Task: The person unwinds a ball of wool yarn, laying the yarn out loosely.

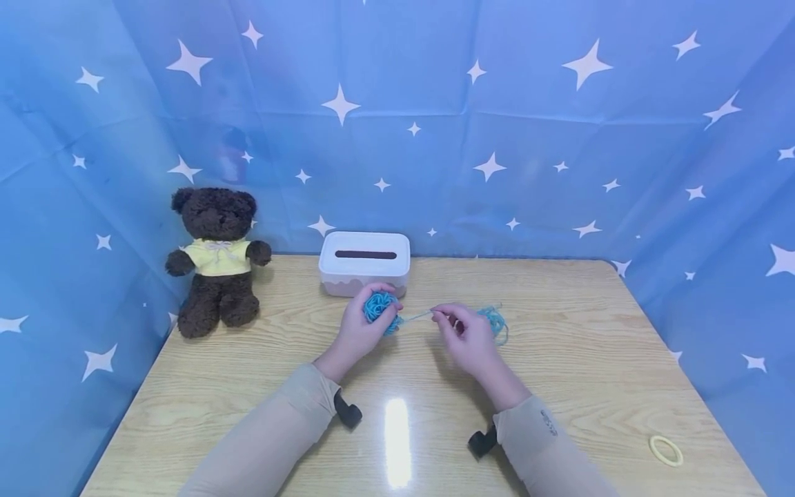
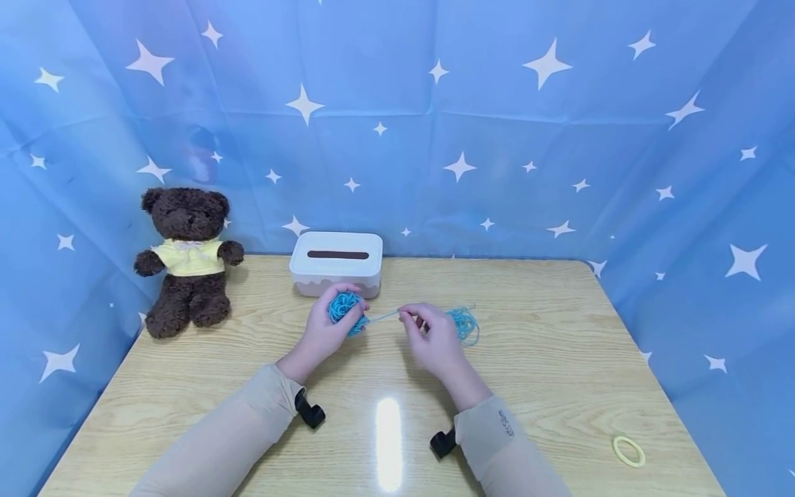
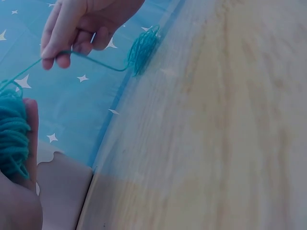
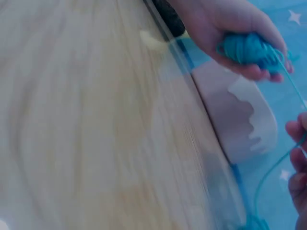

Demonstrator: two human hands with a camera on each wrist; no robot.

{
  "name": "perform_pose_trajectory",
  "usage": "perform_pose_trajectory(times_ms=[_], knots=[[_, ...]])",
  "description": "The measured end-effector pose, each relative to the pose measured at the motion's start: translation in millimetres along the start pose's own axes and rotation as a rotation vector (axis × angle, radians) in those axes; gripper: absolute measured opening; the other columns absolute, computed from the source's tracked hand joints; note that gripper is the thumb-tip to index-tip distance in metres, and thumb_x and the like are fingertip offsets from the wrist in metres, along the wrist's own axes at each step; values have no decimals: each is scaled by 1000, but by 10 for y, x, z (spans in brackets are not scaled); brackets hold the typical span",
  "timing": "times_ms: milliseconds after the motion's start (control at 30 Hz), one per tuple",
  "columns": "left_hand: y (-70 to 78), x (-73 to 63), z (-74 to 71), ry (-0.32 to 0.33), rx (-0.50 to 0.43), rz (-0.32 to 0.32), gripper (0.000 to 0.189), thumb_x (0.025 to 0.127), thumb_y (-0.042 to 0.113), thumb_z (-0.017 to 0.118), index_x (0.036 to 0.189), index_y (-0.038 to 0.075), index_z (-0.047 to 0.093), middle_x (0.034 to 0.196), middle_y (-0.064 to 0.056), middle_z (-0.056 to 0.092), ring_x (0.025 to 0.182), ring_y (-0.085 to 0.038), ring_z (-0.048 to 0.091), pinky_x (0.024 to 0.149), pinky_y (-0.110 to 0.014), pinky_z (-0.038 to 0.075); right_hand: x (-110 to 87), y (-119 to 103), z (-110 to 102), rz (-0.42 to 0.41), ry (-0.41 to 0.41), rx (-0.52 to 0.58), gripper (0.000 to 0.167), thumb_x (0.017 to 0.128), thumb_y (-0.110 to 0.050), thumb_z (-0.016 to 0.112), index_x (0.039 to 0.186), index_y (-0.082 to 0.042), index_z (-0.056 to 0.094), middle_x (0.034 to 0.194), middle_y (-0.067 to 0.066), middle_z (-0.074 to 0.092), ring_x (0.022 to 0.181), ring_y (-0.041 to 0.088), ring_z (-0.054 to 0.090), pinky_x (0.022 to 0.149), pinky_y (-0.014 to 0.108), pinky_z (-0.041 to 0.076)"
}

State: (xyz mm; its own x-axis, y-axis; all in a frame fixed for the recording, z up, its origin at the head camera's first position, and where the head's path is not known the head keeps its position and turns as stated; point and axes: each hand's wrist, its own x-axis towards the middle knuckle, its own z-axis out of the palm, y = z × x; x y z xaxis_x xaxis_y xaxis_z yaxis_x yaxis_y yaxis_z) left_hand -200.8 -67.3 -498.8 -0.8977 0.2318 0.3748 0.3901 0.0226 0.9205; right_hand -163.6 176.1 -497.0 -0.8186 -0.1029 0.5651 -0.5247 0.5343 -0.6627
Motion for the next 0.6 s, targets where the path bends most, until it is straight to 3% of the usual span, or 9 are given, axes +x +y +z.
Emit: perform_pose_trajectory(times_ms=[167, 333, 500, 600], knots=[[14, -1, -4, 18, 57, 8, 36, 101, 12, 78, 133, 3, 65, 131, -21, 73, 115, -22, 72, 100, -25, 60, -16, 125, -166, 52, 78, 17, 9, 102, -3, 74, 107, -2, 80, 82, 9, 75, 69, 1, 54, 61, 14, 45], [20, -11, -17, 17, 65, 10, 36, 99, 13, 80, 132, 8, 65, 128, -17, 73, 112, -15, 71, 99, -25, 59, -2, 257, -356, 145, 124, 12, 11, 104, -6, 71, 108, 2, 79, 91, 15, 80, 73, -1, 55, 63, 10, 44], [33, -17, -20, 14, 65, 22, 36, 99, 10, 79, 130, 0, 65, 127, -21, 73, 107, -9, 71, 96, -23, 60, -3, 422, -602, 192, 128, -65, 14, 105, -11, 71, 111, -2, 80, 88, 10, 75, 74, -1, 55, 64, 12, 44], [34, -19, -15, 5, 35, 13, 34, 99, 7, 77, 128, -4, 64, 121, -21, 74, 97, -6, 73, 88, -23, 63, -20, 521, -764, 237, 103, -122, 18, 108, -17, 69, 114, -5, 80, 92, 7, 74, 77, 1, 56, 65, 13, 45]])
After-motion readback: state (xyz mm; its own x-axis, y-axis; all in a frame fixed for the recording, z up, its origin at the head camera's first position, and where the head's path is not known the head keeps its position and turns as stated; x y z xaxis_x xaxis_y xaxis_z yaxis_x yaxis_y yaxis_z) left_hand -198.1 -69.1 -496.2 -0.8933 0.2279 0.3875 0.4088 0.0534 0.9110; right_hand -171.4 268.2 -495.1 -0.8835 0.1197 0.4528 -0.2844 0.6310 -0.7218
